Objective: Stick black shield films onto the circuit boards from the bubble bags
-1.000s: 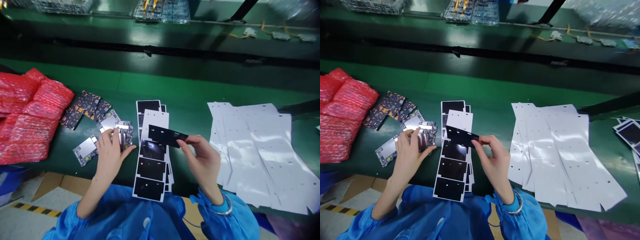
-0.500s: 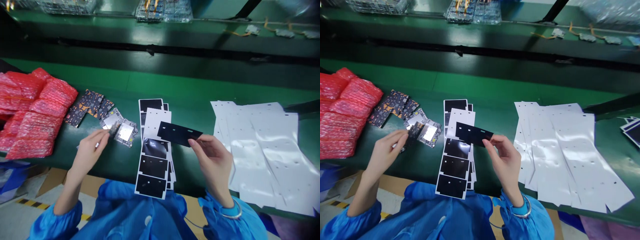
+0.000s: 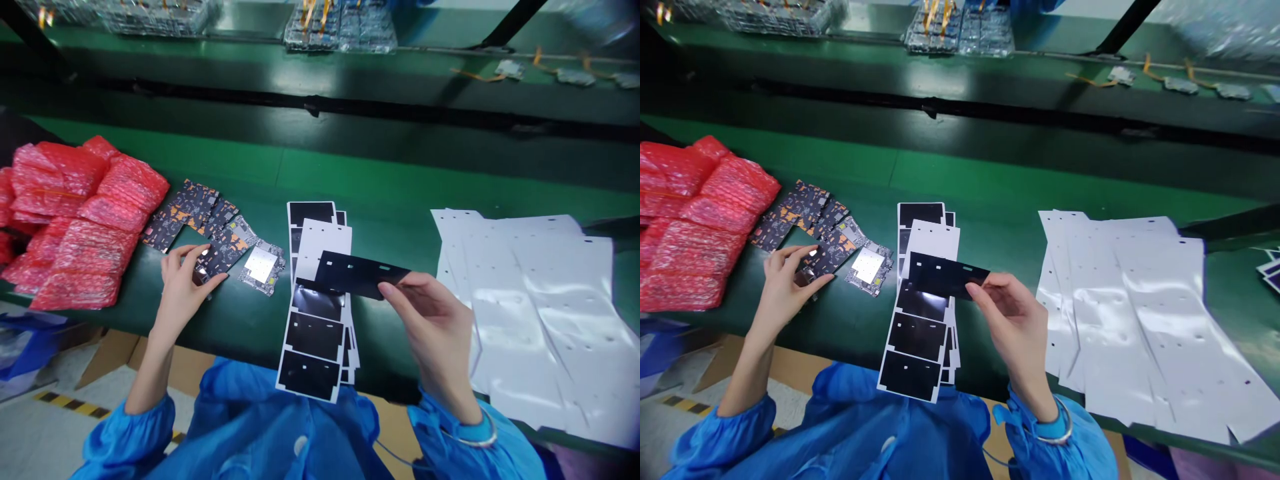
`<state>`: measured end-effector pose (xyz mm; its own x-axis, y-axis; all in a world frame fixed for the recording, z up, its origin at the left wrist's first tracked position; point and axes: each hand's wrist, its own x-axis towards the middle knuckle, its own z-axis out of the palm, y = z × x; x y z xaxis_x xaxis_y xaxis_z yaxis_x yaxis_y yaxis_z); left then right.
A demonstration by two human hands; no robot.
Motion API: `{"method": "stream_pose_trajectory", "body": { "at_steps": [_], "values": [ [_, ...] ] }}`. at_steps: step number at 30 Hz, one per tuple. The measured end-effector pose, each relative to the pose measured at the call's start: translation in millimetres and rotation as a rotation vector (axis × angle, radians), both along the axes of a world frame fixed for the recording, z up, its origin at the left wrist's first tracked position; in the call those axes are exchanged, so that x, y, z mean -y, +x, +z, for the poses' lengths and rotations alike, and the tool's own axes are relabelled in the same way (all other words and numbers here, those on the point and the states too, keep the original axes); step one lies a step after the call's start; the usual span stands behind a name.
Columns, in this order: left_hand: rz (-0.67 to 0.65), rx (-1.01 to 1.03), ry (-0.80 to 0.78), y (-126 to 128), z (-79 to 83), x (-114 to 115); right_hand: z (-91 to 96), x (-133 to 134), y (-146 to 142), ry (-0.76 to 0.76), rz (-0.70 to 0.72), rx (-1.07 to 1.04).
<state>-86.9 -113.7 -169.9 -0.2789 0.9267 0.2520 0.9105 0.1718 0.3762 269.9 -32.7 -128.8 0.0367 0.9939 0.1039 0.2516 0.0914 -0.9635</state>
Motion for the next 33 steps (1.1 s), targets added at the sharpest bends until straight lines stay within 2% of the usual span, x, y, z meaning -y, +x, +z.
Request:
{"method": "stream_pose_trajectory", "body": {
  "at_steps": [2,5,8,11,14,16,20,33],
  "values": [
    [0.013,0.04,0.001,-1.0,5.4,-1.5,1.5,-0.1,0.5,-0.005,0.007,-0.017],
    [-0.015,0.107,0.118,13.2,20.7,0.4,6.3,0.2,-1.3,-0.029,0.031,-0.07],
    [-0.211,0.199,0.241,45.5,43.9,2.9,18.5,2.4,-11.5,-0.044,0.141,-0.181],
    [-0.439,0.298,0.27,79.6,69.5,-0.2,36.9,5.6,-28.3,-0.023,0.286,-0.263],
    [-0.517,0.414,0.265,97.8,86.4,-7.4,52.0,8.2,-40.1,0.058,0.379,-0.253],
    [-0.54,0.512,0.26,100.3,89.7,-10.7,57.0,9.5,-40.3,0.117,0.41,-0.217],
    [-0.589,0.644,0.246,96.9,85.1,-9.8,59.1,11.5,-28.6,0.151,0.41,-0.126],
    [-0.62,0.697,0.193,97.1,82.8,-9.4,61.1,11.3,-13.6,0.081,0.391,-0.099]
  ]
}}
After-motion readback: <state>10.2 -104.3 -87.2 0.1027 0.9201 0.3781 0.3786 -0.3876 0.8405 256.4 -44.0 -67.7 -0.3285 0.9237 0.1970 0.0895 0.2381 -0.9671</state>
